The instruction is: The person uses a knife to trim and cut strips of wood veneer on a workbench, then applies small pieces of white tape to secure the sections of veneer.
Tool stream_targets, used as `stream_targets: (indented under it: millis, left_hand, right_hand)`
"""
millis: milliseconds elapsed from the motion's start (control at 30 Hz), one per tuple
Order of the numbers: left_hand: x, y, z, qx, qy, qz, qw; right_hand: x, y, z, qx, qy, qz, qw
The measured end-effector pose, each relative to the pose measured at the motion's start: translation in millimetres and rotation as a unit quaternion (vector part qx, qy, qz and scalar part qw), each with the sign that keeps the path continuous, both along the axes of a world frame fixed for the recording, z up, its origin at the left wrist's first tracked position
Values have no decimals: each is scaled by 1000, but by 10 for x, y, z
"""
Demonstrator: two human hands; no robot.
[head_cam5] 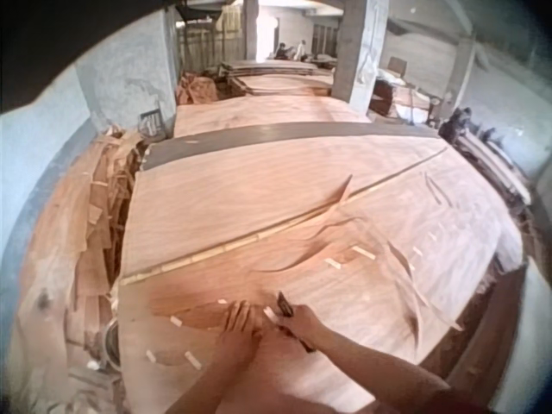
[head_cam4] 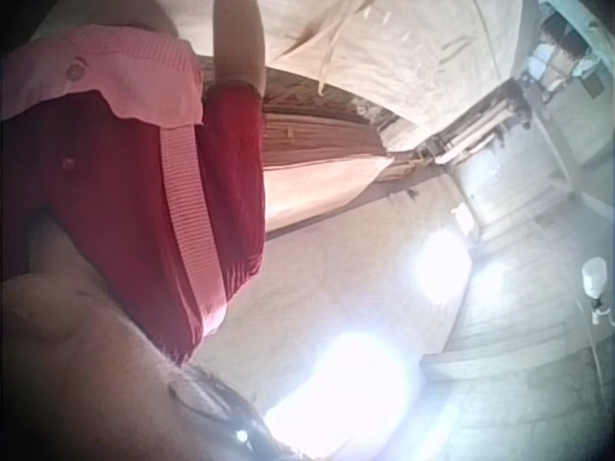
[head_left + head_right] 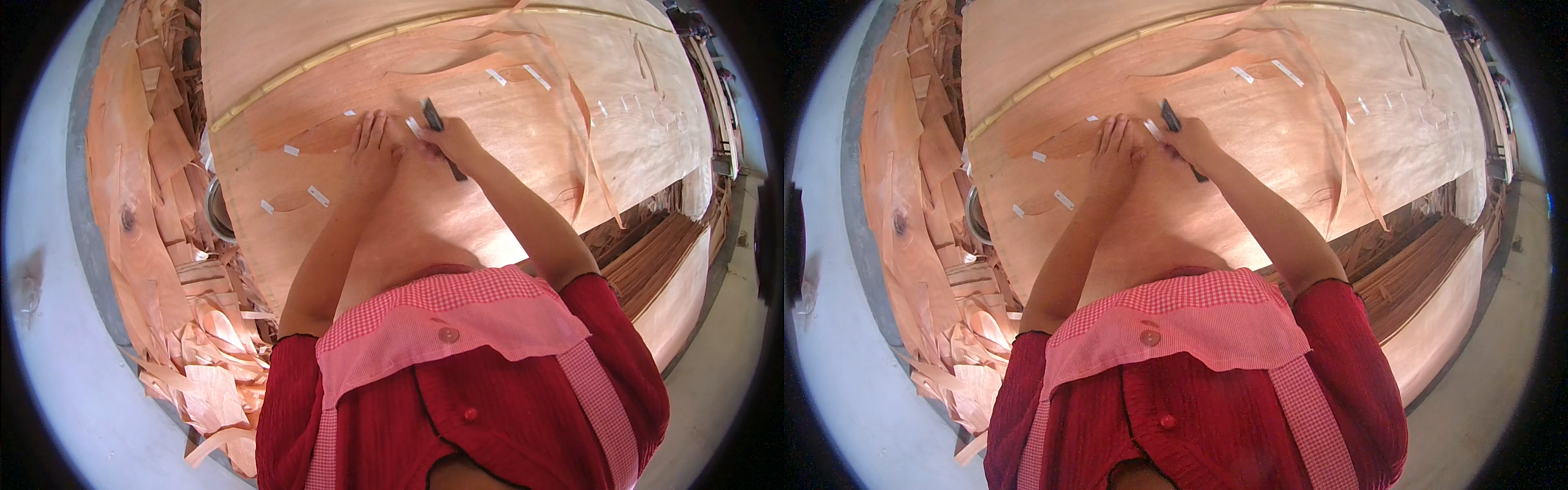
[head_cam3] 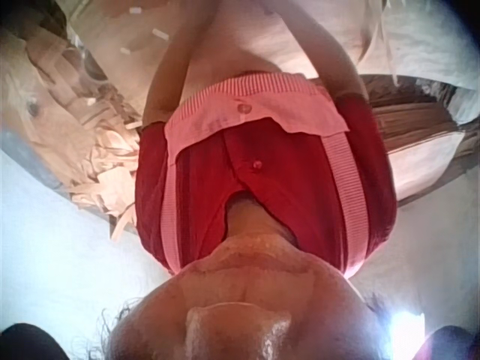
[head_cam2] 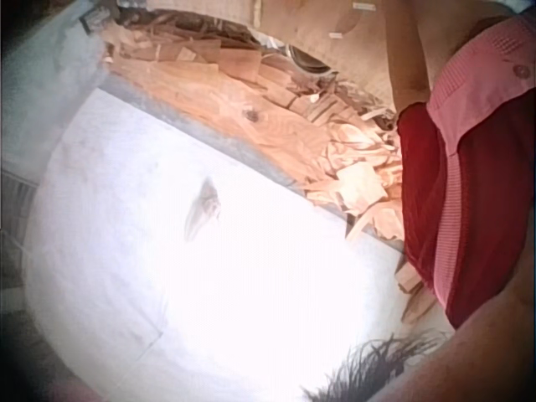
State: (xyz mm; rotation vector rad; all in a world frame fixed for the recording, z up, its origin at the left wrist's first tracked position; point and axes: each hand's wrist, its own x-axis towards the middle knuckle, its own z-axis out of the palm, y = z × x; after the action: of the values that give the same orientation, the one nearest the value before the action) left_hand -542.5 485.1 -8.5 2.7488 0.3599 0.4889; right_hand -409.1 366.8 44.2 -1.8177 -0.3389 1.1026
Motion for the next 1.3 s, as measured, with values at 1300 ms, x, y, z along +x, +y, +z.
stream_targets:
  millis: [1300]
  left_hand:
    - [275, 1001, 1049, 103, 22, 113, 988]
  right_hand:
    - [-620, -1298, -216, 36, -70, -202, 976]
